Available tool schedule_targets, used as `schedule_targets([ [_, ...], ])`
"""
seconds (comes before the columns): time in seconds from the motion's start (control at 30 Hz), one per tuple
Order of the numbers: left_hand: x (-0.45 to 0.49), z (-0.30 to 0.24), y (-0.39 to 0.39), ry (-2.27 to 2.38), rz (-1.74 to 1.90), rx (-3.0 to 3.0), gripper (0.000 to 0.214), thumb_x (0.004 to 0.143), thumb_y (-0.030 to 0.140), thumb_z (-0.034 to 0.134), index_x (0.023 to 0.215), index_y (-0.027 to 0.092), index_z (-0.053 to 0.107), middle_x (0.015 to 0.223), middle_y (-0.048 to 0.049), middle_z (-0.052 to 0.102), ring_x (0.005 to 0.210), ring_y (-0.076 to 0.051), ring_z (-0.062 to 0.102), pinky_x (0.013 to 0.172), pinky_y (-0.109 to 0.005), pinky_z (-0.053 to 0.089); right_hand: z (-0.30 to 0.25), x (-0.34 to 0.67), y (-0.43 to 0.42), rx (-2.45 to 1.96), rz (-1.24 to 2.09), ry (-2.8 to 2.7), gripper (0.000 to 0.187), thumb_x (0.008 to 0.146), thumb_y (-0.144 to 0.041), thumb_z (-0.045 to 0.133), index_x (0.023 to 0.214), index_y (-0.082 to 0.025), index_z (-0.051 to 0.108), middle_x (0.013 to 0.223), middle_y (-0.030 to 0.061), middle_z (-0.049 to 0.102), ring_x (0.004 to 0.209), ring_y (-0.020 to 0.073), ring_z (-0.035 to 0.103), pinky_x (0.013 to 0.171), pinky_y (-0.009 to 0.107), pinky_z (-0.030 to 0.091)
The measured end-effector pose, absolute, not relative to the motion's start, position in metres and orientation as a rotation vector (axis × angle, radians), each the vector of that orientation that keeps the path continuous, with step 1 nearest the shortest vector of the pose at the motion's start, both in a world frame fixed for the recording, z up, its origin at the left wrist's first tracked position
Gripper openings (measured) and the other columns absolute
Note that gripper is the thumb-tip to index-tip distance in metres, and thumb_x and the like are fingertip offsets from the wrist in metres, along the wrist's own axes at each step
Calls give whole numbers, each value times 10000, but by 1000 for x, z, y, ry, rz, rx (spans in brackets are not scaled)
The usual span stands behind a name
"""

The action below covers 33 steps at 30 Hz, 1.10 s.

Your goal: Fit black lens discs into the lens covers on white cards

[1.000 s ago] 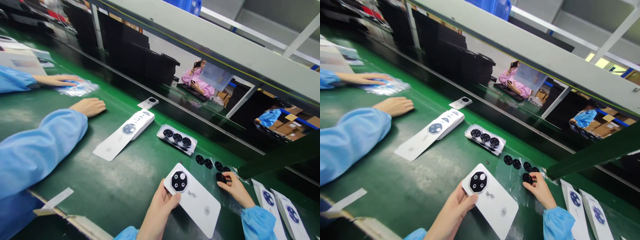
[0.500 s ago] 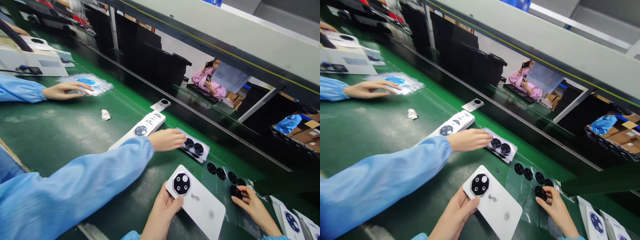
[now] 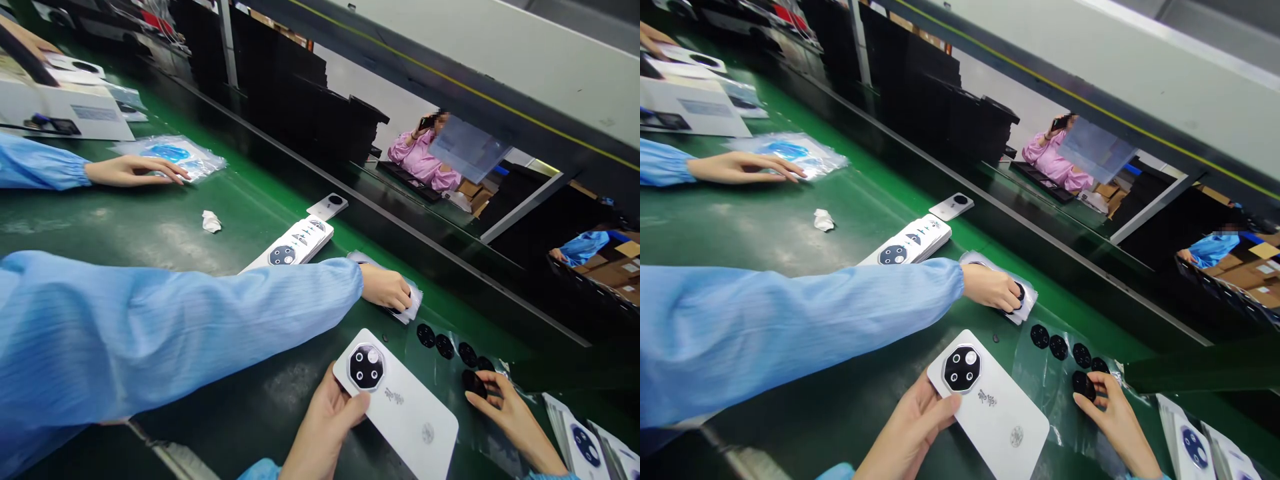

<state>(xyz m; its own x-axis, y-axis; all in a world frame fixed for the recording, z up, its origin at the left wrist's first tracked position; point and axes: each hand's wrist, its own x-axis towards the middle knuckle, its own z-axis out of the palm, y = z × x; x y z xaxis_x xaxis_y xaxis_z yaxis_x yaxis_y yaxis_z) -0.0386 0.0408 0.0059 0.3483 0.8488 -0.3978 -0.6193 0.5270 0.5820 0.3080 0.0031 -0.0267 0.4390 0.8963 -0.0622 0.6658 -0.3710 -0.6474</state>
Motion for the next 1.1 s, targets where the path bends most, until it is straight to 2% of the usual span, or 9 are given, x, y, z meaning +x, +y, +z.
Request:
schedule_targets([
  [0.27,-38,1,42,735,942,366,579,602,359,784,1106,195,550,1091,-97,658,986,-281,616,818,-347,471,-24,300,4,-2169,529,-1305,475,624,-546,672,934,-201,571,991,87,613,920,274,608,736,356,534],
  [0.43,-41,1,42,701,918,413,568,642,375,764,1131,199,535,1109,-95,645,959,-254,626,813,-333,473,-24,296,4,-2138,449,-1325,456,631,-534,654,923,-194,569,988,92,603,955,283,579,731,358,525],
  [0.53,-45,3,45,684,857,526,434,676,386,742,1020,185,570,1048,-88,657,871,-219,641,743,-294,473,-23,300,5,-2141,522,-1331,464,619,-530,677,922,-193,574,981,90,608,947,277,589,736,356,534],
  [0.63,-51,6,50,664,804,641,324,722,386,706,934,174,583,972,-71,664,837,-193,638,758,-279,460,-20,303,6,-2147,567,-1339,457,608,-513,703,916,-196,586,986,87,615,933,271,601,740,357,542],
  [0.9,-59,19,58,690,725,820,312,741,407,672,911,168,565,872,-52,633,757,-161,594,685,-247,447,-16,298,6,-2156,523,-1373,419,631,-506,683,911,-205,597,972,79,629,945,271,609,743,341,545],
  [1.1,-59,18,58,681,711,853,267,751,362,655,911,165,570,854,-46,639,761,-161,597,692,-251,449,-17,299,6,-2159,562,-1369,440,641,-505,676,937,-196,575,1019,95,606,978,272,589,763,348,539],
])
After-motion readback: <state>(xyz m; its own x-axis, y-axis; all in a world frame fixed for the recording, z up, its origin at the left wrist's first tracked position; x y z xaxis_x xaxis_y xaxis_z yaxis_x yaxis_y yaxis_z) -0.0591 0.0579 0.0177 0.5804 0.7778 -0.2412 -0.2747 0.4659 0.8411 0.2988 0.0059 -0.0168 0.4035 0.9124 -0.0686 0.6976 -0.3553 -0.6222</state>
